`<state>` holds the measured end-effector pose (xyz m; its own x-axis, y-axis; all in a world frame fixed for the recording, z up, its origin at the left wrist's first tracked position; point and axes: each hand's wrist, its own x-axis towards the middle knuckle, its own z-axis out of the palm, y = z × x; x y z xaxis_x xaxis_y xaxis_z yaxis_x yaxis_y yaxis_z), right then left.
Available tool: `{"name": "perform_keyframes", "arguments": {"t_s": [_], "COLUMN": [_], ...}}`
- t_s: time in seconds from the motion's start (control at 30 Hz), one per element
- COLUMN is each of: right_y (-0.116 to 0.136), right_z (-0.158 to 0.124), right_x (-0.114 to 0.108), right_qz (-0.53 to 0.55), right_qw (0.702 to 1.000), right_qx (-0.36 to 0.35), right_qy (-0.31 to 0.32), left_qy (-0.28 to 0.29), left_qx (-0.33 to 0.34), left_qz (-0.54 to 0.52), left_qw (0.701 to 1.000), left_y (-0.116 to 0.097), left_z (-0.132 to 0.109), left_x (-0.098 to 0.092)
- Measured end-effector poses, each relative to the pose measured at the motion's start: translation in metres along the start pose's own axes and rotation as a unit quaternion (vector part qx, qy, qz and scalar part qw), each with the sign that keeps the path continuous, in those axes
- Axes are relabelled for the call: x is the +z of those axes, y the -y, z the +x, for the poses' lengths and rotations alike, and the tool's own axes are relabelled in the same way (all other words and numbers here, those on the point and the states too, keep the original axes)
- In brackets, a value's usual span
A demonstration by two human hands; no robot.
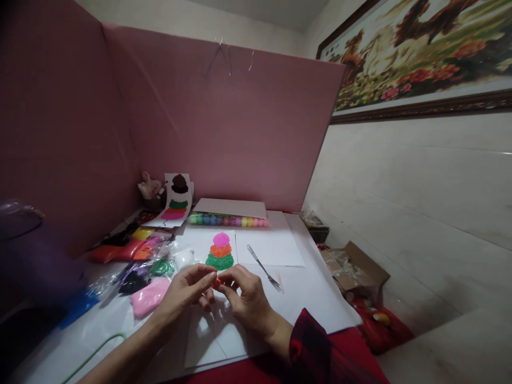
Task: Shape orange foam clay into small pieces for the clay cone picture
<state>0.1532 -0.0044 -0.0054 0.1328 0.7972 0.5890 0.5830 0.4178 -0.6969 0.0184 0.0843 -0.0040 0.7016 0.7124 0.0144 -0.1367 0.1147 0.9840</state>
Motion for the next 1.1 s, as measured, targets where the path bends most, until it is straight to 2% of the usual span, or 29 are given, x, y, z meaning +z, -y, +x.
{"name": "perform_keyframes", "arguments": {"t_s": [0.17,0.4,0.57,0.7,0.87,0.97,1.1], "right_y": [-0.001,-0.008,-0.005,-0.003,-0.009,-0.011,-0.009], "right_z": [-0.001,-0.002,-0.002,-0.001,0.005,0.008,0.008], "right_x": [0.0,0.0,0.0,0.001,0.004,0.005,0.005], "right_qz": [-0.003,-0.027,-0.025,0.069,0.268,0.302,0.298], "right_qw": [1.0,0.999,0.999,0.995,0.945,0.931,0.937], "right_qx": [-0.004,-0.015,-0.002,0.067,0.185,0.195,0.175], "right_qy": [0.012,0.018,0.042,0.036,-0.038,-0.068,-0.056], "left_qy": [0.021,0.022,0.019,0.01,-0.058,-0.065,-0.015], "left_qx": [0.001,-0.025,-0.013,0.005,0.008,0.005,0.015], "left_qz": [0.005,0.012,0.009,0.0,-0.035,-0.076,-0.049], "left_qw": [1.0,0.999,1.0,1.0,0.998,0.995,0.999], "left_y": [0.002,0.004,0.001,-0.002,-0.004,-0.004,-0.001], "left_z": [0.002,0.001,0.001,0.001,0.001,0.001,0.0], "left_x": [-0.002,-0.002,-0.002,0.001,0.001,-0.001,-0.004]}}
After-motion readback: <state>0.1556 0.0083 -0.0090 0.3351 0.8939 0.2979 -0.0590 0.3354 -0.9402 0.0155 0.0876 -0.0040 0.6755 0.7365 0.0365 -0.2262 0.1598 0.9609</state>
